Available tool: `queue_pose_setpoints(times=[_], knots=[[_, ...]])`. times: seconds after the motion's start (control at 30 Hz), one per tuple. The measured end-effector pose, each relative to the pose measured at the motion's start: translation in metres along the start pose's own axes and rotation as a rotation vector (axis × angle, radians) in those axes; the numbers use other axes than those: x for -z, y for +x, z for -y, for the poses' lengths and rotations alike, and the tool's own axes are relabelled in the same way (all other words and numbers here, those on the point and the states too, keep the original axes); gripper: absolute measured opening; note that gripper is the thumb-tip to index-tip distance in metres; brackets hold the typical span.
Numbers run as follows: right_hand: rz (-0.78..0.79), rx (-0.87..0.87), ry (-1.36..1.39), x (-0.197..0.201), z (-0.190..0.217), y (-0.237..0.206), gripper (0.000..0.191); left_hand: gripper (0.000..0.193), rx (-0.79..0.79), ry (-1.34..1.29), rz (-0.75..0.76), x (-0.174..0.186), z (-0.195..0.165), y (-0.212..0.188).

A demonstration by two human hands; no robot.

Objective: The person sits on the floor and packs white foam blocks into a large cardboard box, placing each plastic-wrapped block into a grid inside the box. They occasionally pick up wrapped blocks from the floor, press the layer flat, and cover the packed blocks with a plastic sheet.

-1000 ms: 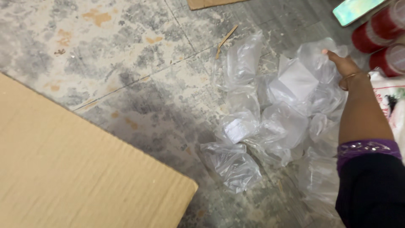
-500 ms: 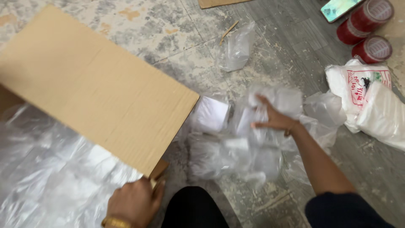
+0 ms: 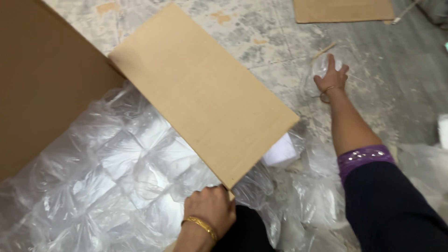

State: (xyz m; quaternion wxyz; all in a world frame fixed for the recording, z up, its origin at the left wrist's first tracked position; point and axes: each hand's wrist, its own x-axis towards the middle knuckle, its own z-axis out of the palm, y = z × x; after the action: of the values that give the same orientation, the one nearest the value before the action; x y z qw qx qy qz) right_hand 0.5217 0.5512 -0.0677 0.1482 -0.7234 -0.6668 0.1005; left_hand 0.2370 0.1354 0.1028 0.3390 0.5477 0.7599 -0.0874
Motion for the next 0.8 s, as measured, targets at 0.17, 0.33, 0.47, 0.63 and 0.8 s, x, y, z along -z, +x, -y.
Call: queue_pose_setpoints(times=[0.17, 0.33, 0.47, 0.63, 0.8], knots=[[0.008, 0.543, 0.038, -0.055, 0.117, -0.041, 0.090, 0.030, -0.057, -0.020, 0.012, -0.003, 0.001, 0.001], [0.367, 0.854, 0.029, -0.087, 0.192, -0.109, 0.087, 0.031, -0.050, -0.031, -0.016, 0.002, -0.001, 0.000], [0.524, 1.014, 0.015, -0.078, 0.165, -0.161, 0.085, 0.032, -0.094, -0.041, -0.090, 0.005, -0.003, 0.001], [0.804, 1.132, -0.125, -0.036, 0.110, -0.220, 0.083, 0.033, -0.091, -0.037, -0.150, 0.003, -0.006, 0.008], [0.629, 1.043, 0.180, 0.058, 0.058, -0.267, 0.081, 0.057, -0.068, -0.122, -0.243, 0.017, -0.006, 0.001]])
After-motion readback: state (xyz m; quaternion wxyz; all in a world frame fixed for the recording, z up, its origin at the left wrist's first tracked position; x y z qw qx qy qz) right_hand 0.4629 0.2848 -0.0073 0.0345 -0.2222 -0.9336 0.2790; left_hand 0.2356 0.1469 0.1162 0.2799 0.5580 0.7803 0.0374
